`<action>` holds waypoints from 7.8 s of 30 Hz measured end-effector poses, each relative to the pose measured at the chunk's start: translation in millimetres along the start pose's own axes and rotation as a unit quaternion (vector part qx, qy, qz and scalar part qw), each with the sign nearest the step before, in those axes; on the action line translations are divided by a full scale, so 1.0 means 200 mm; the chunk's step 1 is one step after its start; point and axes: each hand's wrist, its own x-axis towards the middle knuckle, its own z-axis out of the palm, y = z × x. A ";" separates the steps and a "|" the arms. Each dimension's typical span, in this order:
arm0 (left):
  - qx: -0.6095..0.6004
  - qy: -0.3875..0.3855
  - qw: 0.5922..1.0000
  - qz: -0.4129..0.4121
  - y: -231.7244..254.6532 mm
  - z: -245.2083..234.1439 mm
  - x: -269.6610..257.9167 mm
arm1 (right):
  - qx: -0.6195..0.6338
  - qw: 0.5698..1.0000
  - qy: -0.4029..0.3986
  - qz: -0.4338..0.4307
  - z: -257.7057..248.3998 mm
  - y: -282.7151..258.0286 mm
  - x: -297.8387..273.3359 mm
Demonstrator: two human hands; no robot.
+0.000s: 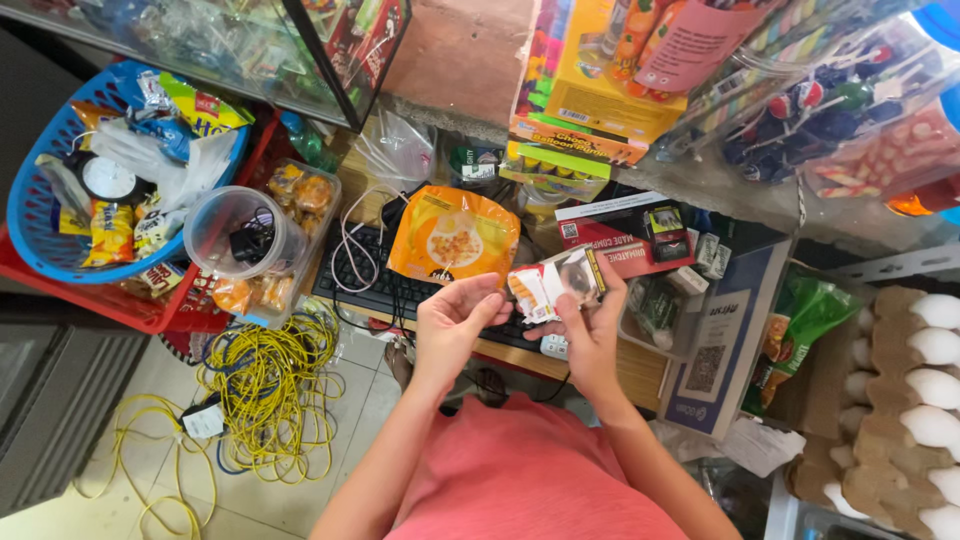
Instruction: The person handles various items at a cluttered counter, including a small box, currency notes, a cable, and a plastic bag. They open a refrigerator to place the bag inside, then return to the counter to wipe a keyboard and mouse with a cloth and organize the workspace.
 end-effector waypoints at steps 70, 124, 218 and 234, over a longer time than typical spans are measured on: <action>0.480 0.102 0.764 0.419 0.41 -0.18 2.01 | 0.183 0.920 0.346 -0.009 0.02 0.43 -0.06; 0.505 -0.135 0.765 0.375 0.21 0.20 0.14 | 0.219 0.971 0.098 0.019 -0.13 0.16 -0.03; 0.665 -0.191 0.609 0.389 0.32 0.00 1.76 | 0.036 0.884 0.465 -0.009 -0.92 0.79 -0.14; 0.458 -0.519 0.722 -0.021 0.33 -0.14 0.58 | 0.150 0.962 0.215 0.080 0.11 0.61 -0.25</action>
